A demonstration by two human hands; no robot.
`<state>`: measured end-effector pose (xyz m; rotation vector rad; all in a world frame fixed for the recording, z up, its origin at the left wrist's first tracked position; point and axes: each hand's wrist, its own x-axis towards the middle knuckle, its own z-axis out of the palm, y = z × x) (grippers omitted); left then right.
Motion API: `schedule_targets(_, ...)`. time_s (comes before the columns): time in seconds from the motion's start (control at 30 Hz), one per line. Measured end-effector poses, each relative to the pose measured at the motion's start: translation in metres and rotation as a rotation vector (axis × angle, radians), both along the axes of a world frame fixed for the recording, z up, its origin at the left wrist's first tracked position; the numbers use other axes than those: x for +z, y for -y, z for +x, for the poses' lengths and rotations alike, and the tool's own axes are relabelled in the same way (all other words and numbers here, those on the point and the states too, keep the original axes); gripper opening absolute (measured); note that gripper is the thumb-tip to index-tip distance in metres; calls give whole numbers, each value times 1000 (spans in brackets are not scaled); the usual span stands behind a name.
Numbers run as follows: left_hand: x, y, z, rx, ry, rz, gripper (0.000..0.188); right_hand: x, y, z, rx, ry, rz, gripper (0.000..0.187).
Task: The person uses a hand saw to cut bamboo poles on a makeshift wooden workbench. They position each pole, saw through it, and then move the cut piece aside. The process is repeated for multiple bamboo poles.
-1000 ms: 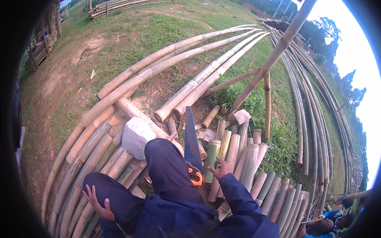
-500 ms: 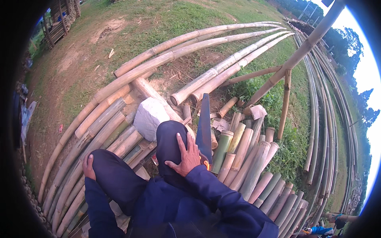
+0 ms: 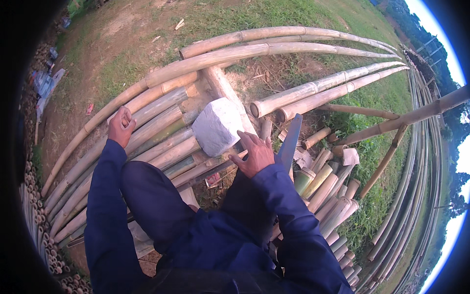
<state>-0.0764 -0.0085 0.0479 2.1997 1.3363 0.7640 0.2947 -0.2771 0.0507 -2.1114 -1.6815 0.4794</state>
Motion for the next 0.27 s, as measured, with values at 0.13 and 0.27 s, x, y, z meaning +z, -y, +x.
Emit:
schedule_targets(0.13,-46,-101,23,46,-42,-77,26,-49,-96,6,64,-105,-39,84)
schedule_targets(0.27,-70,-144,72,36,-393,138,34,-82,-137,1,65,94,-287,90)
